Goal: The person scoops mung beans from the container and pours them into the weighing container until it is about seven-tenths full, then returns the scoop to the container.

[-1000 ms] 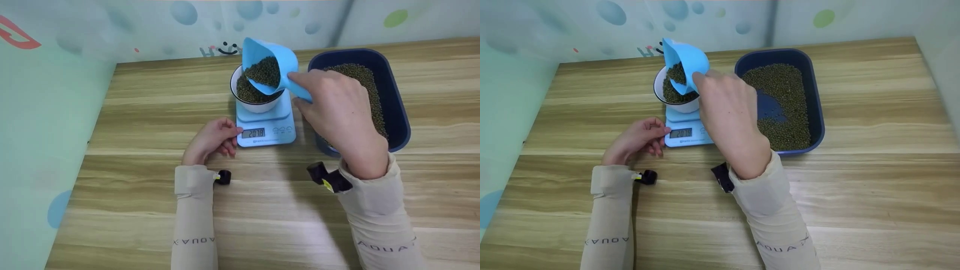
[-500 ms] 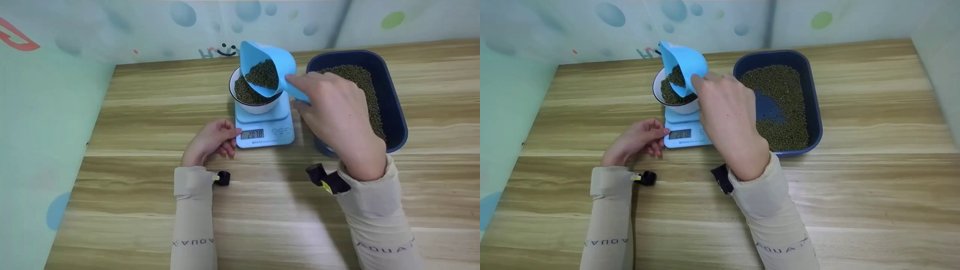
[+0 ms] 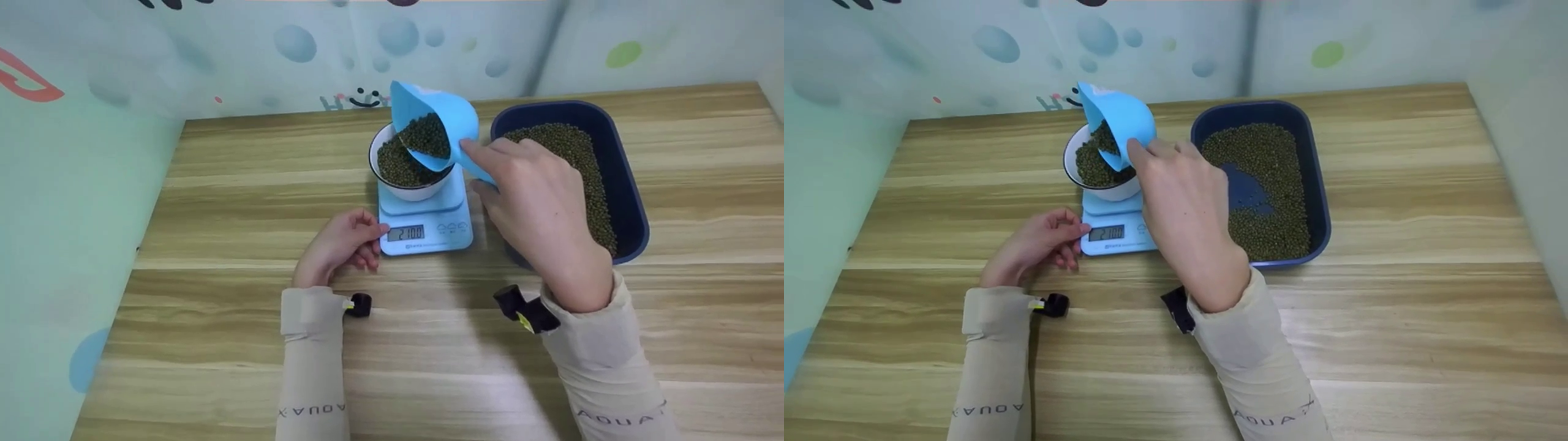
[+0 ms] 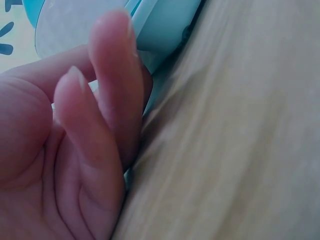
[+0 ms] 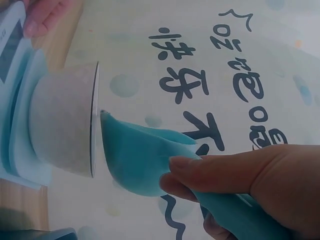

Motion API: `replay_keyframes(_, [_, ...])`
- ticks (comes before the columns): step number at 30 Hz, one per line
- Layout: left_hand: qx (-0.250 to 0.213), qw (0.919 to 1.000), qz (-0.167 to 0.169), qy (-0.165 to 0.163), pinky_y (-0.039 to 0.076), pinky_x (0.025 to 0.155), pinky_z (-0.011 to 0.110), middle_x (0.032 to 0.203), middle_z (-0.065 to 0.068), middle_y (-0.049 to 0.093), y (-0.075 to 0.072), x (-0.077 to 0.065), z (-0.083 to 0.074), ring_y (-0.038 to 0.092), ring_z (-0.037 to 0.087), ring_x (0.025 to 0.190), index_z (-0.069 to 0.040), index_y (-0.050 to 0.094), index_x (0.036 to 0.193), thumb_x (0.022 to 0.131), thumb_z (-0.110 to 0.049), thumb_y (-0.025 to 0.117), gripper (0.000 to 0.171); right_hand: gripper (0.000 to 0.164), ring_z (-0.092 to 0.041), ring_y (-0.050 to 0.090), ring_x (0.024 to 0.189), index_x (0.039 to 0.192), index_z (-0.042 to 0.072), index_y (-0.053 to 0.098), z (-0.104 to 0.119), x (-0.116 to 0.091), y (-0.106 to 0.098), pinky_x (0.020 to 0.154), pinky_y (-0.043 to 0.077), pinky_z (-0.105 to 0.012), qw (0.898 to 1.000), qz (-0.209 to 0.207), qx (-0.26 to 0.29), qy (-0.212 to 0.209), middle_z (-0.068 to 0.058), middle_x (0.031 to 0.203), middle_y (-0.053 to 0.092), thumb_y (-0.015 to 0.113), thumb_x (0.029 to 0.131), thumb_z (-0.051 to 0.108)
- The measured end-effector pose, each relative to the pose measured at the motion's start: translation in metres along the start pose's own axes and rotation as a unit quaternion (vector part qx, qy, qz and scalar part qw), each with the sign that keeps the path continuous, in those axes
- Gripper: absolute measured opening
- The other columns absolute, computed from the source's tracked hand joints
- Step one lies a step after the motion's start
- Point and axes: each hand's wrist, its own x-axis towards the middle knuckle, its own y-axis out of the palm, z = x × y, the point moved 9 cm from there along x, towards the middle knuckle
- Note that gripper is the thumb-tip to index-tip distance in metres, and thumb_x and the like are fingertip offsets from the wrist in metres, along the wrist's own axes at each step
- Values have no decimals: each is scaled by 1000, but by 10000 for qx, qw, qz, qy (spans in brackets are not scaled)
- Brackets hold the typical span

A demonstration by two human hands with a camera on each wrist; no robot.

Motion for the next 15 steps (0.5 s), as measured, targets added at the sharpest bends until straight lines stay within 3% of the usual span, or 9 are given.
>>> replay_keyframes(9, [-92,9999,111,-49,45,44,26,74,11,58,7,-3,0,59,21,53,-4,51,96,87,-28,59,26,44,-18,48,68,116,21,61,1,-4,8,45,40,-33,9998,-144,64,-98,2,92,64,70,76,6])
replay_keyframes(15, [-185,9998,117,-25,46,45,25,74,11,58,10,3,6,60,22,53,-5,51,95,86,-27,61,26,44,-19,51,69,116,21,61,-2,-7,11,47,43,-36,9998,-162,26,-143,2,92,65,70,75,7])
